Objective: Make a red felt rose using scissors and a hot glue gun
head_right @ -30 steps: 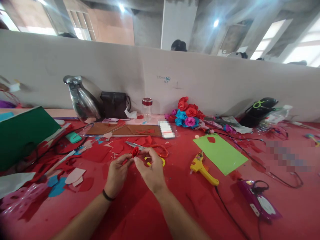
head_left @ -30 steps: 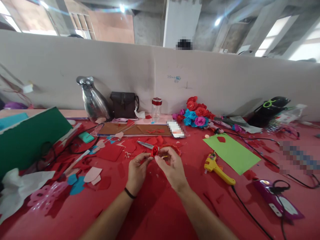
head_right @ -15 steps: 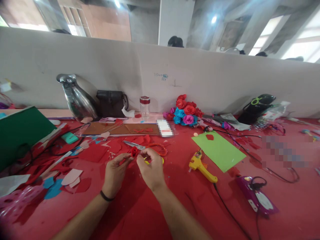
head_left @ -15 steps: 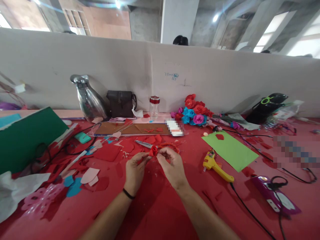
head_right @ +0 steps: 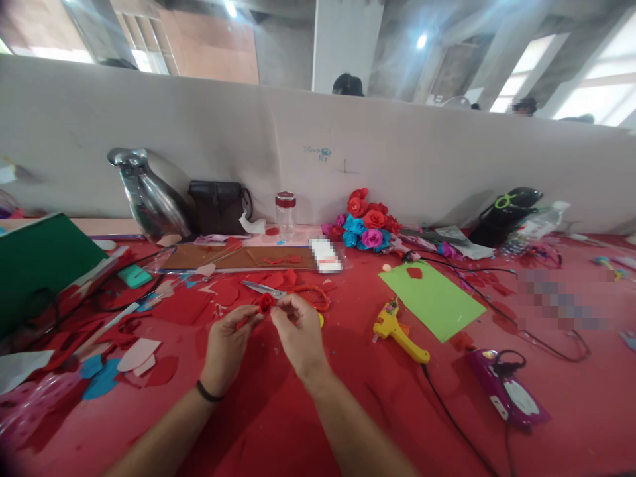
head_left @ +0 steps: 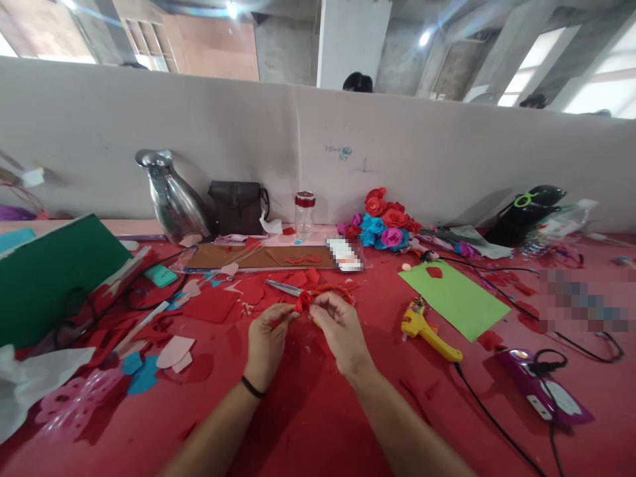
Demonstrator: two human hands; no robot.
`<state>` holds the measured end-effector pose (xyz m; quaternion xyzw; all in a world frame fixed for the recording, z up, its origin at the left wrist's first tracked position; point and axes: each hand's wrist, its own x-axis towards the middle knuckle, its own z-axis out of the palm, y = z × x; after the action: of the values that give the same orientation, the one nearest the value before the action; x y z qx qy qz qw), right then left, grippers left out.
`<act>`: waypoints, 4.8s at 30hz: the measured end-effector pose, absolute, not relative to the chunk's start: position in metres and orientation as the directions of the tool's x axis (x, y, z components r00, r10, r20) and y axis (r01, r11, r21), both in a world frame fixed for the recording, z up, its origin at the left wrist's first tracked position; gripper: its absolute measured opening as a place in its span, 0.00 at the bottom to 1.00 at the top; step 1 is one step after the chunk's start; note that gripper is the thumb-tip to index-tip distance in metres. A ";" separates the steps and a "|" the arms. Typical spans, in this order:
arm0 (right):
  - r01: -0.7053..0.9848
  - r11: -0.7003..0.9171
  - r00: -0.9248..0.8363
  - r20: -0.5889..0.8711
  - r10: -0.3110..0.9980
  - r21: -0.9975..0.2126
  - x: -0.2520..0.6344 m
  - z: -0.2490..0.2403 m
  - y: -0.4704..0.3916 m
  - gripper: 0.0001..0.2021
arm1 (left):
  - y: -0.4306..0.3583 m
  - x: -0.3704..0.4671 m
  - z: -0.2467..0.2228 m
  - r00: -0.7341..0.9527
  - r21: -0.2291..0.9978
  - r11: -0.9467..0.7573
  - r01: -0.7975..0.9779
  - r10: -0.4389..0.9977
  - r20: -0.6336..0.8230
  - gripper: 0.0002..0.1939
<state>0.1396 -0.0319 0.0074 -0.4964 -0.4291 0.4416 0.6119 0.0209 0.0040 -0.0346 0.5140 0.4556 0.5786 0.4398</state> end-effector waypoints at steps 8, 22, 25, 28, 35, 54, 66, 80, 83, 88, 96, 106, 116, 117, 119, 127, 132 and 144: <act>-0.435 0.016 0.152 -0.056 0.987 -0.900 0.136 0.014 -0.031 0.05 | 0.000 0.023 -0.027 0.091 0.980 -0.060 -0.188 0.993 0.078 0.05; -0.237 0.181 0.230 0.126 0.965 -0.955 0.150 0.014 -0.032 0.06 | 0.000 0.020 -0.028 0.086 0.968 -0.183 -0.169 0.976 0.200 0.07; -0.155 0.195 0.193 0.164 0.968 -0.969 0.155 0.015 -0.032 0.06 | 0.000 0.019 -0.030 0.091 0.959 -0.273 -0.079 0.956 0.280 0.06; -0.074 0.178 0.171 0.163 0.972 -0.981 0.157 0.016 -0.033 0.06 | 0.001 0.018 -0.030 0.124 0.943 -0.333 -0.015 0.935 0.332 0.05; -0.111 0.131 0.193 0.108 0.975 -0.985 0.156 0.016 -0.032 0.06 | 0.003 0.015 -0.028 0.147 0.931 -0.360 0.058 0.926 0.349 0.06; -0.081 0.169 0.279 0.140 0.950 -0.982 0.151 0.015 -0.032 0.06 | 0.000 0.024 -0.024 0.210 0.942 0.106 -0.319 0.977 -0.039 0.10; 0.278 0.182 0.303 0.266 0.915 -0.943 0.137 0.010 -0.038 0.04 | -0.014 0.032 -0.015 0.234 0.845 0.247 -0.475 0.961 -0.150 0.09; 0.105 0.127 0.341 0.155 0.927 -0.986 0.140 0.006 -0.032 0.06 | -0.014 0.031 -0.019 0.095 0.933 0.137 -0.334 0.989 -0.111 0.10; 0.054 0.117 0.320 0.128 0.939 -0.992 0.142 0.005 -0.031 0.06 | -0.013 0.031 -0.020 0.085 0.933 0.139 -0.332 0.990 -0.117 0.10; -0.004 0.130 0.303 0.123 0.945 -0.991 0.144 0.005 -0.030 0.06 | -0.013 0.031 -0.019 0.084 0.944 0.123 -0.307 0.991 -0.101 0.11; 0.044 0.110 0.260 0.117 0.959 -0.993 0.142 0.007 -0.032 0.05 | -0.013 0.029 -0.018 0.135 0.938 0.121 -0.325 0.988 -0.081 0.09; 0.126 0.245 0.132 0.261 0.956 -0.961 0.141 0.003 -0.032 0.04 | -0.001 0.013 -0.020 0.216 0.974 -0.075 -0.216 0.969 0.122 0.07; 0.140 0.195 0.134 0.214 0.968 -0.971 0.138 -0.007 -0.031 0.04 | 0.004 -0.006 -0.002 0.247 0.975 -0.067 -0.213 0.962 0.120 0.13; 0.153 0.208 0.136 0.229 0.964 -0.966 0.137 -0.008 -0.031 0.04 | 0.003 -0.005 -0.001 0.286 0.974 -0.039 -0.222 0.953 0.103 0.13; 0.183 0.230 0.136 0.256 0.957 -0.956 0.138 -0.010 -0.030 0.04 | 0.001 -0.005 0.000 0.346 0.979 -0.008 -0.205 0.935 0.080 0.13; 0.276 0.357 0.112 0.398 0.910 -0.893 0.139 -0.014 -0.029 0.05 | -0.001 -0.002 -0.001 0.299 0.980 -0.111 -0.163 0.941 0.156 0.09; 0.252 0.390 0.098 0.424 0.900 -0.886 0.139 -0.016 -0.029 0.05 | -0.003 0.001 -0.003 0.264 0.973 -0.132 -0.189 0.947 0.180 0.05; -0.085 0.023 0.019 0.021 1.000 -0.996 0.139 -0.010 -0.026 0.09 | -0.005 0.003 -0.002 0.132 0.975 -0.113 -0.194 0.981 0.140 0.14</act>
<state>0.1393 -0.0256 -0.0100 -0.4770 -0.4792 0.5109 0.5309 0.0027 -0.0047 -0.0018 0.5168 0.3809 0.5377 0.5465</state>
